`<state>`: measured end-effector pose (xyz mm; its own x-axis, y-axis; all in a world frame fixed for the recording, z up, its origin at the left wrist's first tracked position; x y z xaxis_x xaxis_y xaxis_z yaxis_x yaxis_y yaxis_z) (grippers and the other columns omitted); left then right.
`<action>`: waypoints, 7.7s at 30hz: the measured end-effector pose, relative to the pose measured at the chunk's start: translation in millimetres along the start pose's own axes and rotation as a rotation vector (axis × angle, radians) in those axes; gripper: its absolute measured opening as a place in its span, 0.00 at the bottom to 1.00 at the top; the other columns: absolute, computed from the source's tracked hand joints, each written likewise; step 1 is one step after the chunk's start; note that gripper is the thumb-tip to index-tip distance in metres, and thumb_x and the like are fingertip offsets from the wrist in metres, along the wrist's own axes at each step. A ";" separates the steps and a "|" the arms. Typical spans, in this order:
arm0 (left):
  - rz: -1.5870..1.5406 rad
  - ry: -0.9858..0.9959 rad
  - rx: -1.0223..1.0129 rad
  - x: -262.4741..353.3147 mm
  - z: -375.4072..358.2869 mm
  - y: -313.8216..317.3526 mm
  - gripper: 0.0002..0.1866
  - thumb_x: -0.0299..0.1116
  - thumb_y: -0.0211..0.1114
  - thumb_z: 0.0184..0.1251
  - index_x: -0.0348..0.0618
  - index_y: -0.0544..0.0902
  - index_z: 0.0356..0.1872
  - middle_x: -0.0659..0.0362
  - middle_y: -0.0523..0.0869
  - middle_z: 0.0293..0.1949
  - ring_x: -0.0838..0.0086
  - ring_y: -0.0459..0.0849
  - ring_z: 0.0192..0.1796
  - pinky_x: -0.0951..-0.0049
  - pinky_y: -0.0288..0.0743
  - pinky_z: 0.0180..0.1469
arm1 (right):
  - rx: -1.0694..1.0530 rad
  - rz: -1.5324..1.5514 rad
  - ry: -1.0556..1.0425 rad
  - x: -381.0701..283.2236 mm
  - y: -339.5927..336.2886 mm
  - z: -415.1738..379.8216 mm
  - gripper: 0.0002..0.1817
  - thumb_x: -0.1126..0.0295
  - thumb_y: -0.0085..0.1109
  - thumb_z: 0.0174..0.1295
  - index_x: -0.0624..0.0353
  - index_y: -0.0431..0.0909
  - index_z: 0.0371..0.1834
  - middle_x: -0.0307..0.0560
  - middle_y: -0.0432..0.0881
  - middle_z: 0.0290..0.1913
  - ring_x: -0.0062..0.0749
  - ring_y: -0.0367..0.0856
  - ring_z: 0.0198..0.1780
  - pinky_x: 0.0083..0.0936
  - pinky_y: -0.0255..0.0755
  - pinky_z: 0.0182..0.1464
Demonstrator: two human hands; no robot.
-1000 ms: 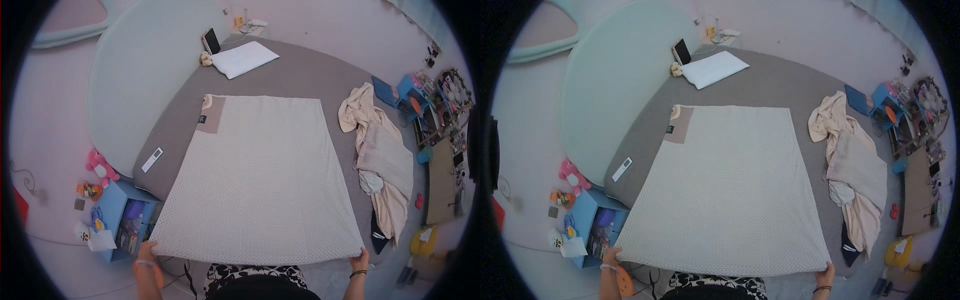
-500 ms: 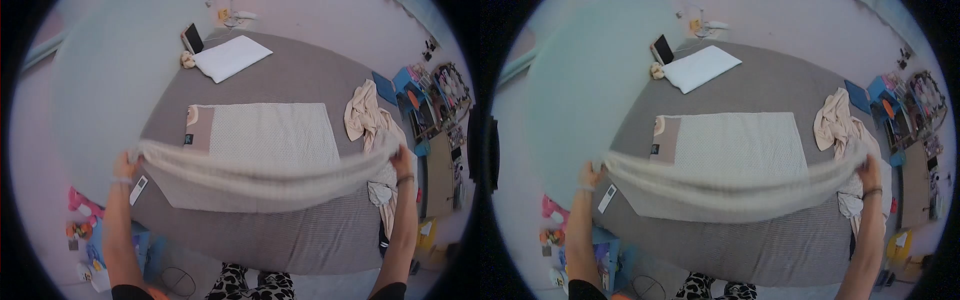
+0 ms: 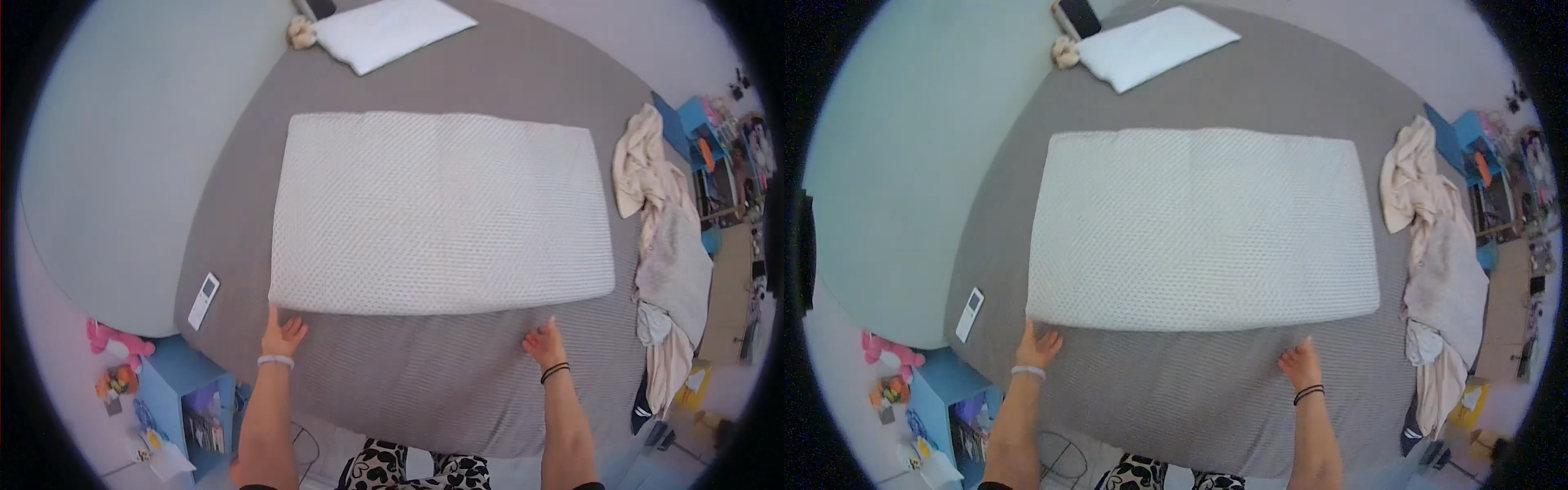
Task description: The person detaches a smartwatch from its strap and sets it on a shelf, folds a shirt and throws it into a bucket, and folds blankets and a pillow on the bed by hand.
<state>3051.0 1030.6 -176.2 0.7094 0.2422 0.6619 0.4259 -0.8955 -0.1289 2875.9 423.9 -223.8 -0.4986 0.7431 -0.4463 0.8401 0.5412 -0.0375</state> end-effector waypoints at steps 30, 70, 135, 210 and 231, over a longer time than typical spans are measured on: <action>0.848 1.190 -0.013 151.7 -323.7 75.5 0.08 0.20 0.55 0.42 0.32 0.73 0.28 0.54 0.76 0.24 0.67 0.73 0.25 0.69 0.69 0.32 | -0.128 -0.018 -0.135 84.3 -151.2 -154.4 0.07 0.69 0.49 0.60 0.61 0.71 0.33 0.45 0.76 0.29 0.31 0.77 0.30 0.28 0.75 0.32; 0.449 0.051 -0.398 -272.0 -264.6 131.4 0.40 0.36 0.67 0.51 0.36 0.56 0.64 0.48 0.65 0.62 0.60 0.66 0.61 0.69 0.57 0.62 | -0.183 -0.604 -0.599 -22.1 -224.0 -21.4 0.35 0.61 0.68 0.43 0.68 0.68 0.53 0.57 0.71 0.55 0.43 0.70 0.56 0.33 0.64 0.56; 0.720 -0.044 -0.858 -203.9 -215.5 -105.3 0.16 0.34 0.59 0.58 0.44 0.74 0.49 0.55 0.80 0.45 0.63 0.80 0.42 0.62 0.75 0.42 | -0.287 -1.070 -0.516 144.0 -116.6 -266.9 0.18 0.61 0.51 0.51 0.63 0.77 0.39 0.56 0.81 0.35 0.49 0.79 0.39 0.38 0.71 0.41; 1.924 0.764 -1.826 -335.0 -816.2 480.3 0.22 0.43 0.58 0.59 0.40 0.72 0.51 0.50 0.80 0.45 0.59 0.80 0.42 0.63 0.75 0.44 | -0.053 0.895 -0.398 -33.3 -652.3 79.5 0.24 0.55 0.52 0.59 0.63 0.69 0.50 0.48 0.75 0.47 0.35 0.75 0.45 0.31 0.71 0.45; 1.317 1.184 -0.545 -285.4 -422.3 397.3 0.19 0.37 0.60 0.56 0.33 0.75 0.44 0.43 0.78 0.42 0.51 0.76 0.46 0.61 0.69 0.47 | -0.287 0.675 -0.074 157.9 -515.3 -41.2 0.33 0.46 0.51 0.58 0.55 0.63 0.61 0.44 0.65 0.62 0.44 0.61 0.63 0.42 0.56 0.64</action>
<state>2780.6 448.0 -104.4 -0.4253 -0.7658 0.4824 -0.3837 -0.3302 -0.8624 2355.4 278.6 -238.0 0.1312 0.9279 -0.3489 0.8651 0.0648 0.4975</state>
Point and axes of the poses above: each hand's wrist, its own z-axis towards the middle knuckle, its own y-axis out of the palm, x = y × z, the point moved 8 cm from there along z, towards the middle knuckle
